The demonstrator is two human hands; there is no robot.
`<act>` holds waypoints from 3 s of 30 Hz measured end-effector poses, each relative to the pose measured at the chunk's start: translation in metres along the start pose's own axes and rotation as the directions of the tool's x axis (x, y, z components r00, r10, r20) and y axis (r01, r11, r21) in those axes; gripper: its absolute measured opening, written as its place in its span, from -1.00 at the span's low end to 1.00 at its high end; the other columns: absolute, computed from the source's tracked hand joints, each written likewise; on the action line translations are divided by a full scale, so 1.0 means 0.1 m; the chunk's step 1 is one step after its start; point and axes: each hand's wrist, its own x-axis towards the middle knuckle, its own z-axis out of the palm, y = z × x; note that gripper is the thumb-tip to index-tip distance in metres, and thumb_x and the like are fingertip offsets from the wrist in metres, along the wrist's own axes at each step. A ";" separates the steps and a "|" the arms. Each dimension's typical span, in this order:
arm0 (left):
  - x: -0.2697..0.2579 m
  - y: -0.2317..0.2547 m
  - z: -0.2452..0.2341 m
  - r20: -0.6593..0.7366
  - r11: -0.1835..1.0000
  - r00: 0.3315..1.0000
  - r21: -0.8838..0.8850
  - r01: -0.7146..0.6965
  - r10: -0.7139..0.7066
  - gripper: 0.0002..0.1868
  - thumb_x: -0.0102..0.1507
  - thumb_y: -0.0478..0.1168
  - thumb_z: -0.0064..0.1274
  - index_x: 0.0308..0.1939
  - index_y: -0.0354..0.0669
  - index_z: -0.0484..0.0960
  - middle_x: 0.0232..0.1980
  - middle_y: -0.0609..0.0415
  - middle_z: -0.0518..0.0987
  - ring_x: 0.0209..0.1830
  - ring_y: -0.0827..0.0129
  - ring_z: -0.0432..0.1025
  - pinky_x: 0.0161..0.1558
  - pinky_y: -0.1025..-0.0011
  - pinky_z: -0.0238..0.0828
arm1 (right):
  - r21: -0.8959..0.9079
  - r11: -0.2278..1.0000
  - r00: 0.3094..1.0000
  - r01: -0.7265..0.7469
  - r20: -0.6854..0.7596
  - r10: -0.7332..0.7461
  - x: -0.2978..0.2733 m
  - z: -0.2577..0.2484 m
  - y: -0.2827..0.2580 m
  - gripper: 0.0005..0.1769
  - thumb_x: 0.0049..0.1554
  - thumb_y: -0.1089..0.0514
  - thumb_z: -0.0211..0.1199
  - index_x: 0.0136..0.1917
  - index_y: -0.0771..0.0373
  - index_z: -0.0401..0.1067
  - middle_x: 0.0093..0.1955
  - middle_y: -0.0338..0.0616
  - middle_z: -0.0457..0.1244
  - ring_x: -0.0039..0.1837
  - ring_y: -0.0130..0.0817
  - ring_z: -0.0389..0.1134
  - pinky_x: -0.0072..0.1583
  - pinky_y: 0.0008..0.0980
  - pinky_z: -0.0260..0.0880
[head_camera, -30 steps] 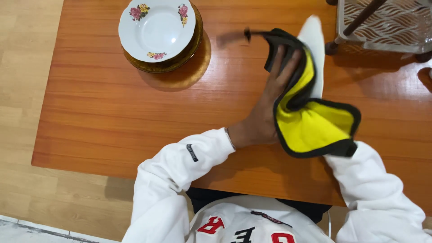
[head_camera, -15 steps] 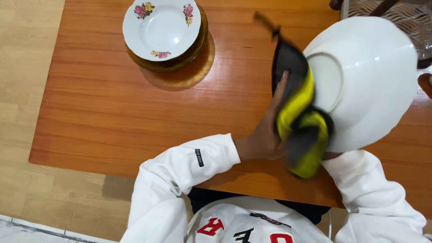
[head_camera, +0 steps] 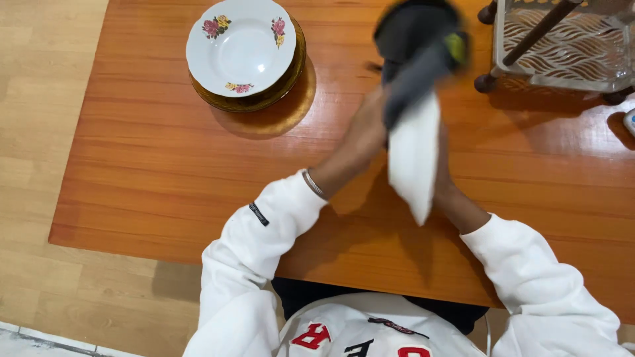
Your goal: The person wipes a small white plate with a floral pattern using a yellow and black cloth. They wipe both the top and bottom surfaces, then place the plate on a stack of similar plates on a wooden table.
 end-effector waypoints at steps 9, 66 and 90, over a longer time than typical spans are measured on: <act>-0.04 0.02 -0.19 0.131 0.729 0.796 -0.335 0.596 -0.591 -0.38 0.36 0.07 -0.22 0.38 -0.26 0.36 0.23 -0.32 0.53 0.09 0.01 0.48 0.08 0.04 0.44 | 0.162 0.986 0.983 0.040 -0.184 -0.010 0.17 -0.15 -0.47 -0.52 0.27 -0.25 0.37 -0.07 0.11 0.26 -0.23 -0.39 0.26 -0.19 -0.68 0.25 -0.07 -0.65 0.28; -0.34 0.25 0.32 0.706 0.255 0.678 0.631 -0.733 0.204 -0.47 0.52 0.08 0.07 0.49 0.79 0.23 0.62 0.42 0.06 0.66 -0.13 -0.16 0.58 -0.36 -0.58 | 0.747 0.644 0.974 -0.165 0.022 0.224 -0.41 -1.28 -0.50 -0.50 0.34 0.15 0.10 0.50 0.31 0.22 0.26 -0.05 0.35 0.11 -0.48 0.47 0.17 -0.61 0.53; -0.59 1.06 0.54 0.720 0.347 0.688 0.624 -0.701 0.095 -0.45 0.37 -0.15 0.02 0.46 -0.12 0.46 0.60 -0.12 0.17 0.65 -0.02 0.01 0.63 -0.01 -0.10 | 0.589 0.795 0.940 0.144 0.170 -0.297 -0.57 -1.38 0.75 -0.77 0.31 0.12 0.08 0.23 0.11 0.34 0.39 -0.07 0.27 0.30 -0.37 0.35 0.33 -0.41 0.38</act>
